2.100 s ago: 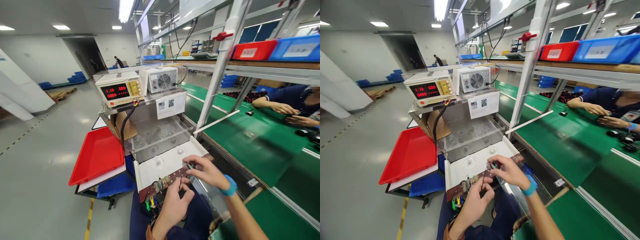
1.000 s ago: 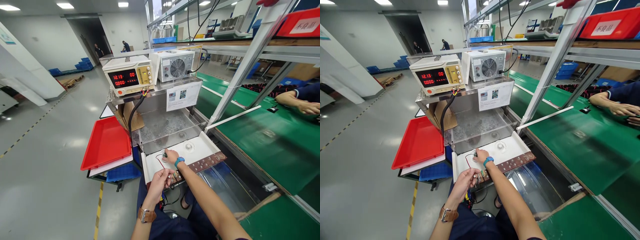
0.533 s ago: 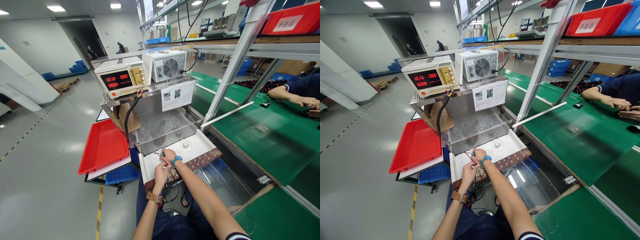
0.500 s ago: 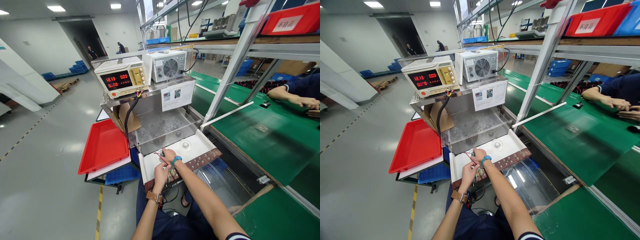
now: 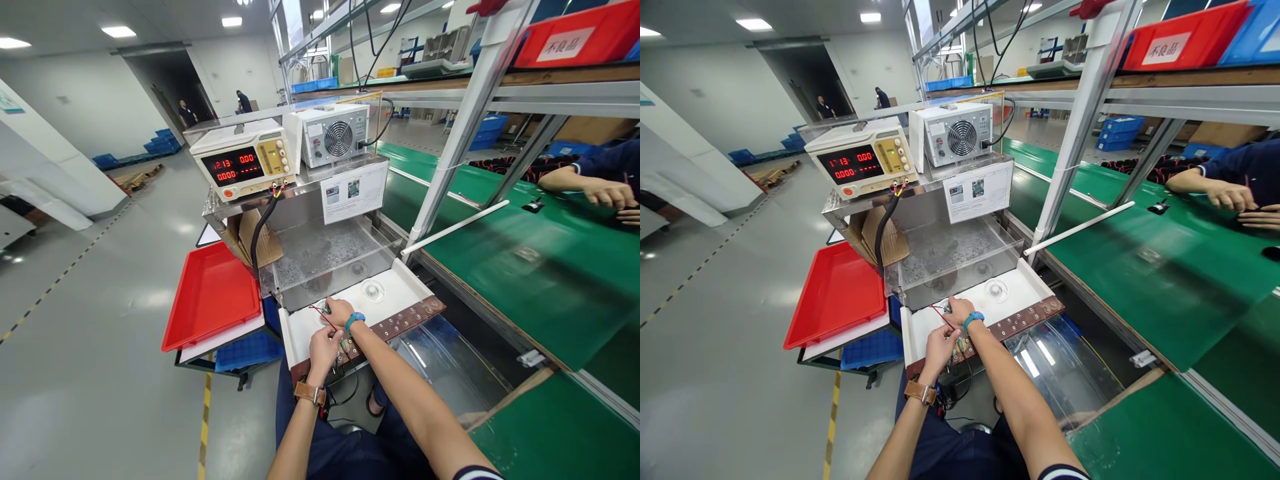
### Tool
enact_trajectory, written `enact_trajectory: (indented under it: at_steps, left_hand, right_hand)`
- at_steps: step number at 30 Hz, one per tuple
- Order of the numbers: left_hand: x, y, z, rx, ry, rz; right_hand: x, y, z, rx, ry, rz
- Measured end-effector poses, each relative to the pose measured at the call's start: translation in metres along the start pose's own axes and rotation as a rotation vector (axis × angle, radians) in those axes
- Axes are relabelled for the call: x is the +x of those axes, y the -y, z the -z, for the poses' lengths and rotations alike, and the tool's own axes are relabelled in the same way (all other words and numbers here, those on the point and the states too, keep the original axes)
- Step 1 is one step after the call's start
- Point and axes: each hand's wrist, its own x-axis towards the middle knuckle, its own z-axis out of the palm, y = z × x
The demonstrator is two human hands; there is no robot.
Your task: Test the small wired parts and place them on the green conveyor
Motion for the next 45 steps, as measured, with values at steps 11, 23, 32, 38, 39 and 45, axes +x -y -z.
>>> enact_trajectory:
  at_steps: [11,23,32,38,39,45]
  left_hand:
    - [-0.001,-0.001,0.001,-0.006,-0.012,0.003]
    - [-0.002,-0.002,0.002,-0.023,-0.007,-0.013]
    - [-0.003,-0.002,0.003,-0.029,-0.017,-0.022]
    - [-0.004,0.001,0.002,-0.018,-0.048,-0.029]
    - [-0.004,0.002,0.002,-0.019,-0.05,-0.03]
    - [-0.004,-0.001,0.003,-0.03,-0.036,-0.021]
  right_hand:
    - [0.0,-0.001,0.0,0.022,-0.001,-0.008]
    - [0.003,-0.003,-0.006,0.029,-0.02,-0.004]
    - [0.001,-0.001,-0.005,0.038,-0.045,-0.002]
    - [0.003,0.0,-0.01,0.063,-0.052,-0.005]
    - [0.003,0.0,-0.011,0.064,-0.058,-0.003]
    - [-0.002,0.007,-0.004,0.078,-0.06,-0.004]
